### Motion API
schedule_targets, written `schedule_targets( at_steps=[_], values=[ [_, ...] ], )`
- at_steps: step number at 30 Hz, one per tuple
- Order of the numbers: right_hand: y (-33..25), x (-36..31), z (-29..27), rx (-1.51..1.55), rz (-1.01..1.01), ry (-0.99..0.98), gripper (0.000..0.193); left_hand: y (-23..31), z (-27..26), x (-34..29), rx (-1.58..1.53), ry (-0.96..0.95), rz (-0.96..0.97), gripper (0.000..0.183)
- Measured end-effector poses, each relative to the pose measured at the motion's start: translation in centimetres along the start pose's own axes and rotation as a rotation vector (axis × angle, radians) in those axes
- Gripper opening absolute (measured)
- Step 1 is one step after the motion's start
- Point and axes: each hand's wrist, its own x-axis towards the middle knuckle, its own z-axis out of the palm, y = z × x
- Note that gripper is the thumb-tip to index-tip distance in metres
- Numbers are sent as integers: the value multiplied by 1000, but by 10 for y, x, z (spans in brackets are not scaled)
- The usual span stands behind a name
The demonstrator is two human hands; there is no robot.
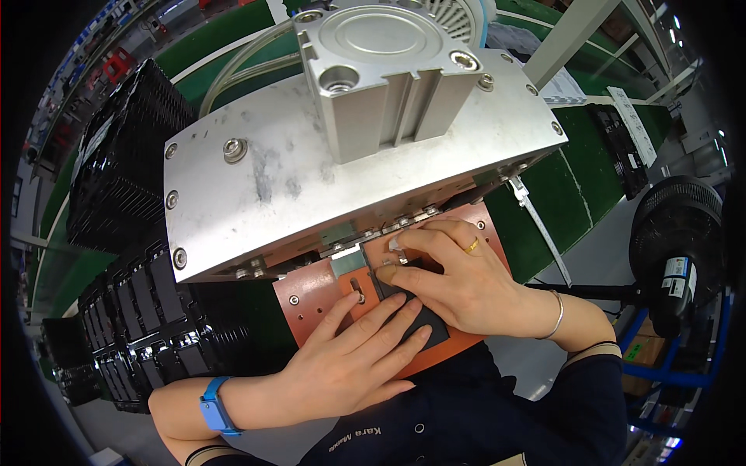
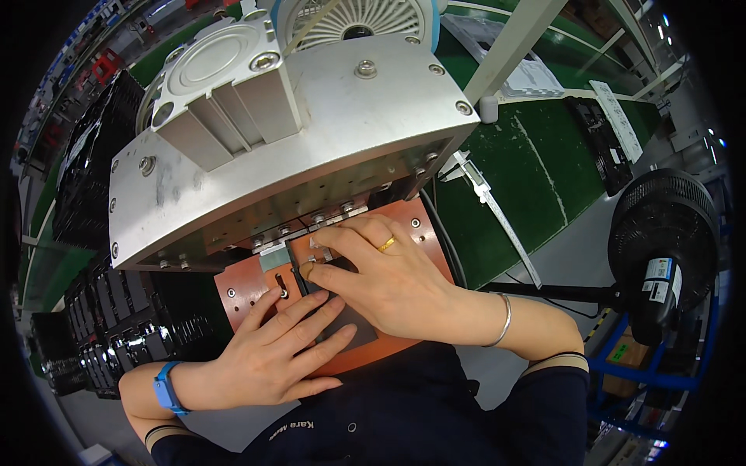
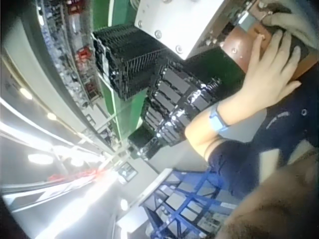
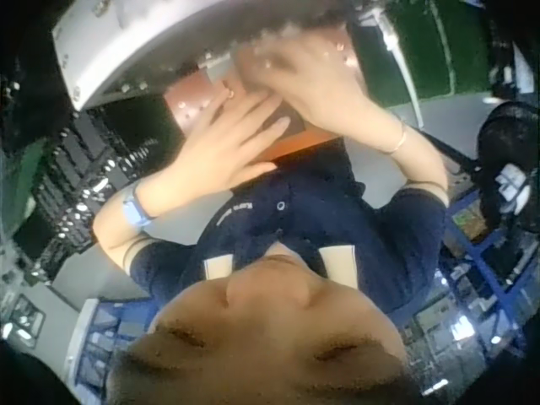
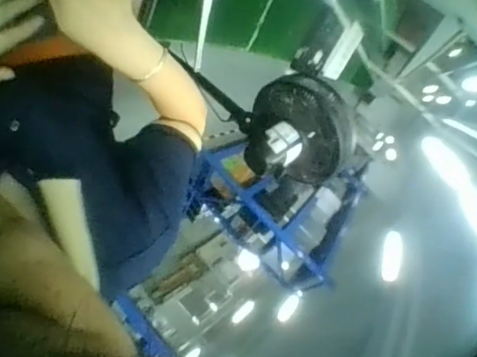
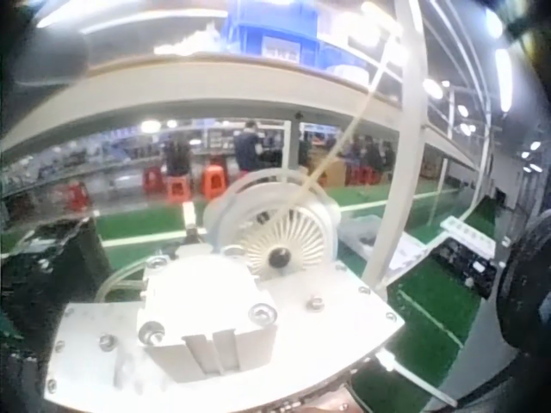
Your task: The person places black rectangular electronic components into a silver and orange jig on a green workbench. They use a caliper to measure the components and a small tool to adjust or secure them within the jig. The person repeatedly picks up components from a stack, processes them in the jig, and places them back into the stack.
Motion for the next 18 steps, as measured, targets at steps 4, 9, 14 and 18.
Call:
schedule_targets(
  at_steps=[4, 9, 14, 18],
  values=[
    [-1, 0, -2, 13, 1, 114, 30, 0, -2, -1, -5, 1, -2, 57],
    [-7, -29, -27, 177, -9, 34, 36, 0, -3, -4, -24, 65, 8, 58],
    [-9, -38, -19, 213, -23, -52, 36, -7, -3, -5, 10, 94, -54, 61],
    [2, -22, -15, 200, -59, -28, 36, -12, -6, 0, -9, 67, -122, 67]
  ],
)
